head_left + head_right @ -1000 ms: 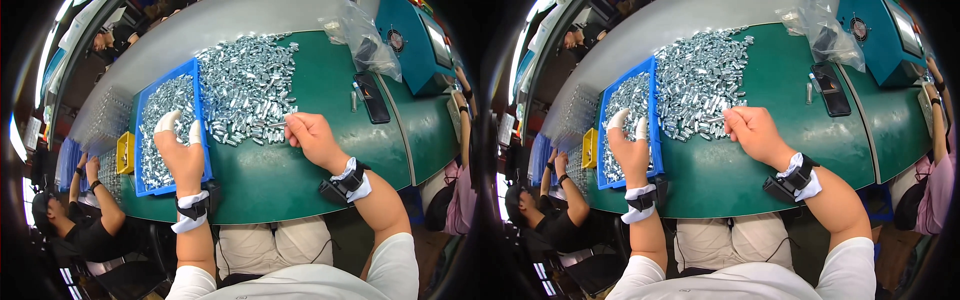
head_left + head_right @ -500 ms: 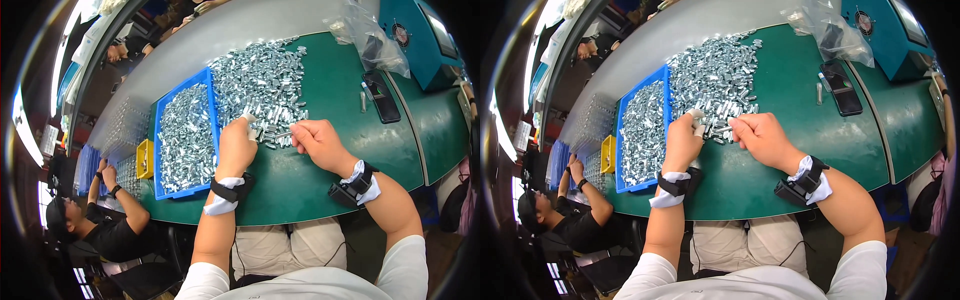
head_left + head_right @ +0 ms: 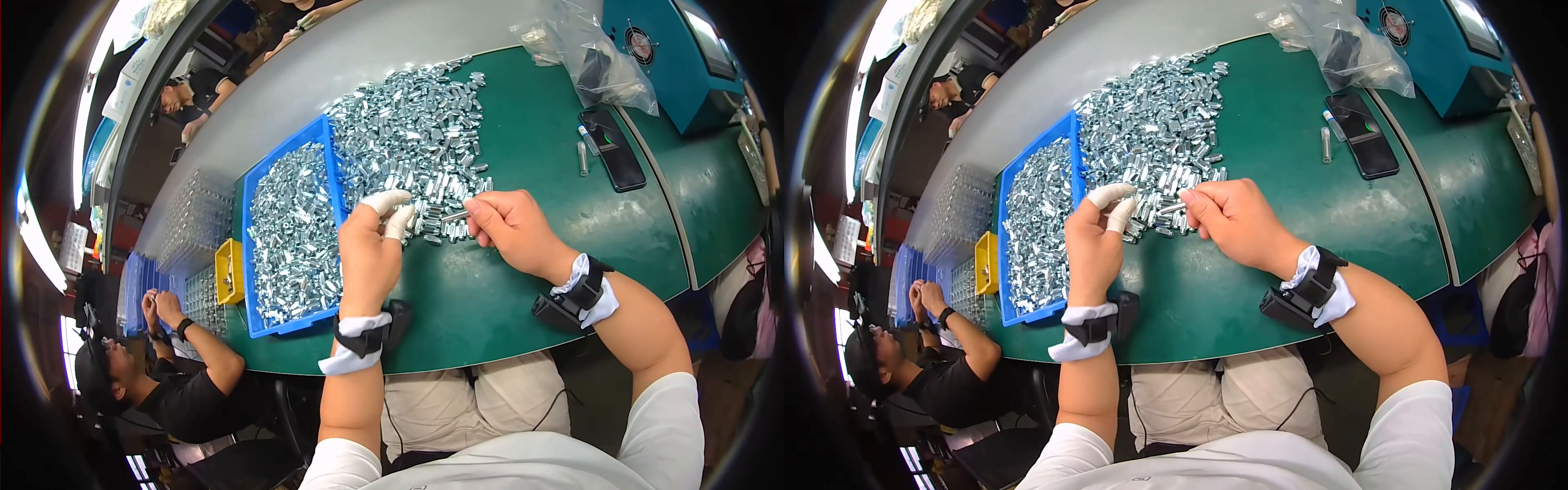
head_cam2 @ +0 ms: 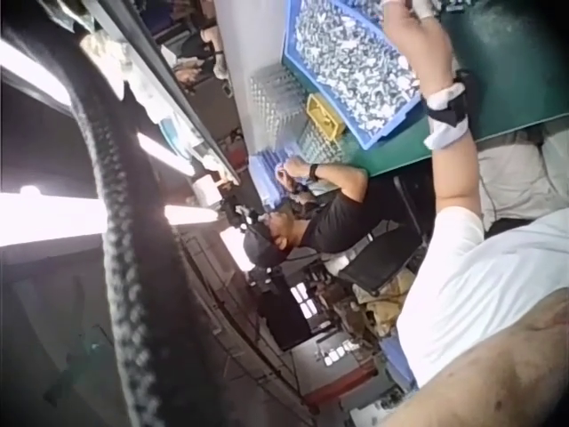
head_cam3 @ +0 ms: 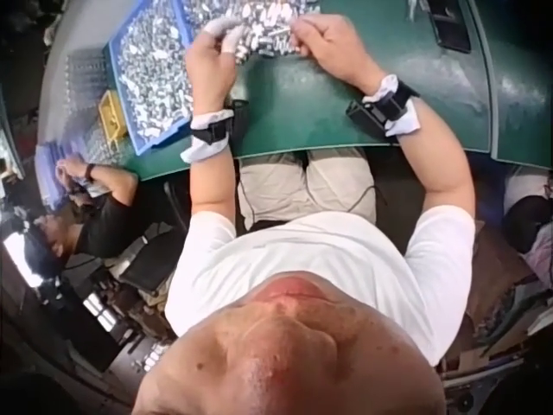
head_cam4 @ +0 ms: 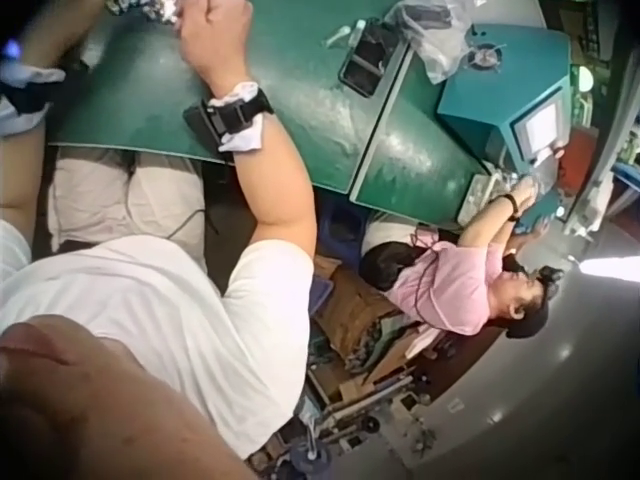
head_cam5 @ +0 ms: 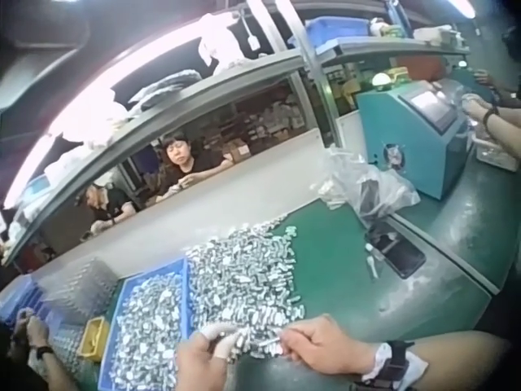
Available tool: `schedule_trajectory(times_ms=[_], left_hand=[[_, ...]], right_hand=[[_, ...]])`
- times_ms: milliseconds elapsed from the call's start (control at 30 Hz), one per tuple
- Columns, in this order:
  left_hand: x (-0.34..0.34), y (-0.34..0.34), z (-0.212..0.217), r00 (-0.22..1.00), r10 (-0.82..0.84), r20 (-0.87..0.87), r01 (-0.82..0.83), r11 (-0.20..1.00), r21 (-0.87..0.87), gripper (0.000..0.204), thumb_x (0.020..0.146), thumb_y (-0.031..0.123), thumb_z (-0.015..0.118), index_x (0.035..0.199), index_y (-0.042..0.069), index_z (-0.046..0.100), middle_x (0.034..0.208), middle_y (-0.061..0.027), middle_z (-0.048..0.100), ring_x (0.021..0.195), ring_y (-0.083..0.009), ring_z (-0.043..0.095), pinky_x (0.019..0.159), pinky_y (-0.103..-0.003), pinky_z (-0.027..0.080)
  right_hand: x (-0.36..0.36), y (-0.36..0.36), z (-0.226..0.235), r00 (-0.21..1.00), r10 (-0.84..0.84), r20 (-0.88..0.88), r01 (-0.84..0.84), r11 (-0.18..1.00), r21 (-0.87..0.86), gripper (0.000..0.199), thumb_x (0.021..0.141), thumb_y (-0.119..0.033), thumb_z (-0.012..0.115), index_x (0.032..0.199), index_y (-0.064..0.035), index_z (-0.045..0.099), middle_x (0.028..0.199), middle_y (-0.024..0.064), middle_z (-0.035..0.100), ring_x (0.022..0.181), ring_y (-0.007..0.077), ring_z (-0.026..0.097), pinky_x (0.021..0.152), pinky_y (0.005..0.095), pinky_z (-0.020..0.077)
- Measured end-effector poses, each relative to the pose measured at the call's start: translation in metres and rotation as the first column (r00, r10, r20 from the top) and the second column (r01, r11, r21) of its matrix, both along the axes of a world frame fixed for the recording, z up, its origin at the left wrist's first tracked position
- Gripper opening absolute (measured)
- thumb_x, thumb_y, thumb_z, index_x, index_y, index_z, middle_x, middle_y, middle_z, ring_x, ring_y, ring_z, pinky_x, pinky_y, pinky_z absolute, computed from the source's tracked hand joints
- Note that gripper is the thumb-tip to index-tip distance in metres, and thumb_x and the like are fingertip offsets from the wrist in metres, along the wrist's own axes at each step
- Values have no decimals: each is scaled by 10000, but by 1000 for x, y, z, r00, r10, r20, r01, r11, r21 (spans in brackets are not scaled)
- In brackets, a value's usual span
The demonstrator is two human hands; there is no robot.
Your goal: The person picks up a metal rod and a metal sleeve from the table, fits the rod into the sleeve, and then places the assembled unit into a blue tray.
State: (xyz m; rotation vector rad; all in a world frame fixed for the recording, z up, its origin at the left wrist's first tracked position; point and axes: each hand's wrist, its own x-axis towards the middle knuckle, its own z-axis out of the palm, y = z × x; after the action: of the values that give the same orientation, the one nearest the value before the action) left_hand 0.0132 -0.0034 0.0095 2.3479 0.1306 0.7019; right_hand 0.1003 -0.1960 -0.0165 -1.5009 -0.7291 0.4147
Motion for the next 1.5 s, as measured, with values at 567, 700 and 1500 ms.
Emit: schedule_trajectory(times_ms=[567, 700, 1500], left_hand=[[-9, -13, -17, 974, -226, 3, 213, 912, -352, 238, 858, -46, 650, 1069, 46, 710, 939, -74, 656, 826, -157, 631, 731, -251, 495], [-9, -13, -14, 971, -237, -14, 220, 921, -322, 239, 842, -40, 670, 1058, 52, 715, 914, -80, 662, 823, -168, 634, 721, -263, 496], [-31, 44, 13, 875, 353, 331, -466, 797, 384, 209, 794, 60, 749, 994, 44, 692, 916, -109, 684, 865, -246, 642, 767, -347, 503]], right_hand=[[1, 5, -2, 995, 23, 98, -18, 999, -48, 332, 1001, -191, 511, 748, 8, 592, 650, 16, 594, 581, 74, 553, 537, 243, 435], [1, 5, -2, 995, 27, 99, -23, 999, -48, 319, 994, -177, 517, 748, 10, 595, 651, 19, 600, 578, 80, 557, 535, 249, 437], [3, 1, -2, 999, 11, 45, -11, 1000, 10, 365, 1004, -213, 509, 719, -4, 599, 617, 1, 576, 560, 66, 538, 521, 244, 426]])
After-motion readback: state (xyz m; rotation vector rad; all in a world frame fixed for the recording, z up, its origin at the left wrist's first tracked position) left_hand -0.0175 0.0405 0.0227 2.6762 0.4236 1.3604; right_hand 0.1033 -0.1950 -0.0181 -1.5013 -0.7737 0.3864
